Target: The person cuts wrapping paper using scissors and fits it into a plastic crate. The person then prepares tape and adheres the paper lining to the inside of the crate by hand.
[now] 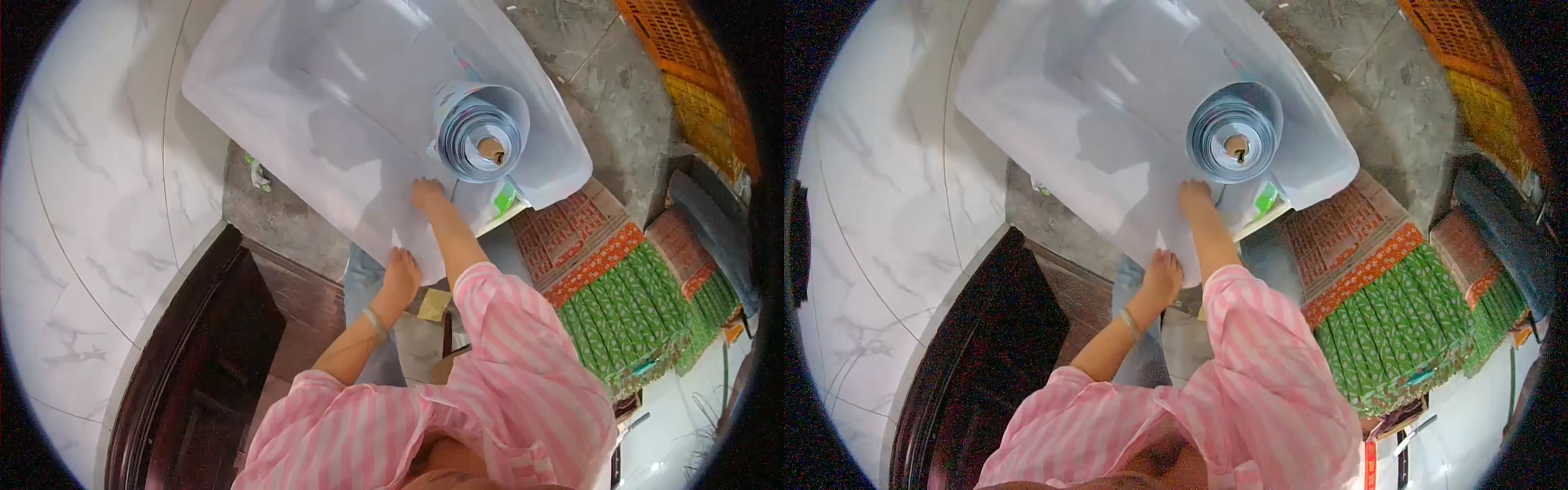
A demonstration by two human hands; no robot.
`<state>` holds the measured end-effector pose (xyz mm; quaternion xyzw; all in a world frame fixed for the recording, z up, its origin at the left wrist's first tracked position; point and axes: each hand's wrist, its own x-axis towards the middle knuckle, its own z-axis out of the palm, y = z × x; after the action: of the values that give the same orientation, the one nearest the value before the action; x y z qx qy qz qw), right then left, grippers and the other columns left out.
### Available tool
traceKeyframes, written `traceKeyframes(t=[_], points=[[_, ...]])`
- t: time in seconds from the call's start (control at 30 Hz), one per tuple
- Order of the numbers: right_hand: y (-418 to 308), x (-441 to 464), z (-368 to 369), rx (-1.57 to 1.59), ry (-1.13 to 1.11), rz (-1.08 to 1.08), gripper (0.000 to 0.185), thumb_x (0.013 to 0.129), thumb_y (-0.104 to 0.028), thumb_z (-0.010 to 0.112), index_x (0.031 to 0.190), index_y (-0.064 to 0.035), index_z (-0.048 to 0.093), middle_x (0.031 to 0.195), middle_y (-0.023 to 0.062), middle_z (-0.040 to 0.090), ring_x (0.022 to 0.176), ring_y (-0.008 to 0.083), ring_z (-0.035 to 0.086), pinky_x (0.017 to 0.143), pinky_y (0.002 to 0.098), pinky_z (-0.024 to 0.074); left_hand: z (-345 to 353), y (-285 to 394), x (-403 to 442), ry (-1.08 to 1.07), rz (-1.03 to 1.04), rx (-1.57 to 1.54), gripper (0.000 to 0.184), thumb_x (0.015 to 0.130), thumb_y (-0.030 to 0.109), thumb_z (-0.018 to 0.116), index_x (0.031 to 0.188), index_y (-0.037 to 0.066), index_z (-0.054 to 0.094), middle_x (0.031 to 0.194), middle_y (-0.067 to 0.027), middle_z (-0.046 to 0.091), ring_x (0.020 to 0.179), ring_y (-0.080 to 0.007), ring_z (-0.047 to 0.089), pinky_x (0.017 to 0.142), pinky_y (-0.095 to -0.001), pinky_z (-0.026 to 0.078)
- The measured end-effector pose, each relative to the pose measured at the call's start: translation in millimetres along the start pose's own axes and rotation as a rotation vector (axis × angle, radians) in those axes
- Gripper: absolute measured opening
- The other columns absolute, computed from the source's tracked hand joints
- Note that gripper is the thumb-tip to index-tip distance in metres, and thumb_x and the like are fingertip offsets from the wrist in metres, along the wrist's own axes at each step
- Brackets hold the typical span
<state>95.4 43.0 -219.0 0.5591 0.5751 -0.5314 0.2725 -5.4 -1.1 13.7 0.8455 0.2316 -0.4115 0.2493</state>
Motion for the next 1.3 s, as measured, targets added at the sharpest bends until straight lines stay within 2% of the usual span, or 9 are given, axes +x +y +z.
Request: traceKeyframes(t=[0.1, 0.23, 0.53, 0.63, 0.7, 0.8, 1.13, 1.2, 1.3], points=[[5.0, 149.9, 124.2, 0.509, 0.403, -0.047, 0.047, 0.093, -0.028, 0.029, 0.134, -0.0058, 0.036, 0.137, 0.0226, 0.034, 0.127, 0.0350, 0.035, 0.103, 0.0532, 0.0264, 4.2, 5.2, 4.9, -0.037, -0.001, 0.018, 0.031, 0.081, 0.019, 0.048, 0.104, 0.004, 0.062, 0.107, -0.0143, 0.060, 0.107, -0.0284, 0.050, 0.097, -0.0445, 0.029], [-29.5, 108.6, 57.9, 0.974, -0.012, 0.174, 0.047, 0.094, -0.030, 0.027, 0.137, -0.0111, 0.030, 0.142, 0.0226, 0.027, 0.129, 0.0362, 0.030, 0.103, 0.0540, 0.0249, 22.7, 12.1, 17.9, -0.094, -0.021, -0.084, 0.033, 0.084, 0.023, 0.047, 0.109, 0.006, 0.062, 0.110, -0.0130, 0.059, 0.108, -0.0284, 0.049, 0.098, -0.0435, 0.028], [-23.6, 139.9, 70.4, 0.738, 0.167, -0.086, 0.046, 0.095, -0.026, 0.021, 0.138, -0.0114, 0.027, 0.142, 0.0164, 0.029, 0.127, 0.0357, 0.033, 0.102, 0.0513, 0.0289, -4.3, -9.5, 3.7, -0.174, 0.076, 0.006, 0.045, 0.084, 0.024, 0.047, 0.121, 0.000, 0.052, 0.123, -0.0149, 0.052, 0.119, -0.0323, 0.042, 0.102, -0.0428, 0.027], [-27.5, 147.5, 90.8, 1.047, 0.007, 0.007, 0.052, 0.095, -0.036, 0.021, 0.139, -0.0099, 0.025, 0.146, 0.0142, 0.022, 0.133, 0.0347, 0.022, 0.107, 0.0489, 0.0213, 4.9, -5.6, 5.6, -0.173, 0.056, 0.009, 0.045, 0.084, 0.024, 0.047, 0.121, 0.000, 0.052, 0.123, -0.0155, 0.052, 0.119, -0.0322, 0.042, 0.102, -0.0429, 0.027], [-32.6, 152.3, 100.3, 0.899, 0.021, 0.227, 0.063, 0.092, -0.049, 0.020, 0.141, -0.0088, 0.023, 0.147, 0.0117, 0.019, 0.135, 0.0344, 0.016, 0.109, 0.0468, 0.0137, 10.5, -3.2, 9.5, -0.160, 0.043, 0.009, 0.045, 0.083, 0.024, 0.047, 0.121, 0.000, 0.052, 0.124, -0.0158, 0.052, 0.119, -0.0322, 0.042, 0.102, -0.0431, 0.027], [-22.5, 154.5, 98.8, 0.873, -0.031, 0.160, 0.070, 0.089, -0.056, 0.018, 0.142, -0.0096, 0.021, 0.148, 0.0107, 0.017, 0.136, 0.0345, 0.010, 0.111, 0.0457, 0.0080, 12.6, -4.3, 11.7, -0.150, 0.046, -0.003, 0.045, 0.083, 0.024, 0.047, 0.121, 0.000, 0.053, 0.124, -0.0164, 0.052, 0.119, -0.0321, 0.043, 0.102, -0.0432, 0.027], [-26.2, 192.3, 93.5, 1.112, -0.035, 0.164, 0.062, 0.093, -0.049, 0.021, 0.138, -0.0083, 0.030, 0.144, 0.0112, 0.028, 0.132, 0.0254, 0.026, 0.110, 0.0334, 0.0161, 16.3, -5.6, 6.0, -0.059, 0.059, -0.035, 0.044, 0.082, 0.024, 0.048, 0.119, 0.000, 0.054, 0.124, -0.0179, 0.051, 0.118, -0.0317, 0.044, 0.102, -0.0427, 0.027], [-42.6, 205.9, 101.3, 0.835, 0.185, 0.026, 0.064, 0.091, -0.053, 0.020, 0.140, -0.0134, 0.028, 0.146, 0.0083, 0.026, 0.136, 0.0268, 0.016, 0.110, 0.0399, 0.0131, 49.9, 4.5, 12.6, 0.004, 0.060, 0.051, 0.044, 0.083, 0.024, 0.048, 0.119, 0.000, 0.054, 0.124, -0.0183, 0.051, 0.118, -0.0319, 0.044, 0.102, -0.0429, 0.027], [-44.0, 179.0, 64.8, 0.752, 0.083, 0.091, 0.061, 0.092, -0.050, 0.018, 0.142, -0.0153, 0.024, 0.146, 0.0065, 0.024, 0.136, 0.0263, 0.016, 0.111, 0.0397, 0.0134, 92.5, 27.6, 15.4, 0.123, 0.064, 0.180, 0.044, 0.083, 0.024, 0.047, 0.120, 0.000, 0.052, 0.126, -0.0190, 0.049, 0.119, -0.0322, 0.043, 0.103, -0.0435, 0.026]])
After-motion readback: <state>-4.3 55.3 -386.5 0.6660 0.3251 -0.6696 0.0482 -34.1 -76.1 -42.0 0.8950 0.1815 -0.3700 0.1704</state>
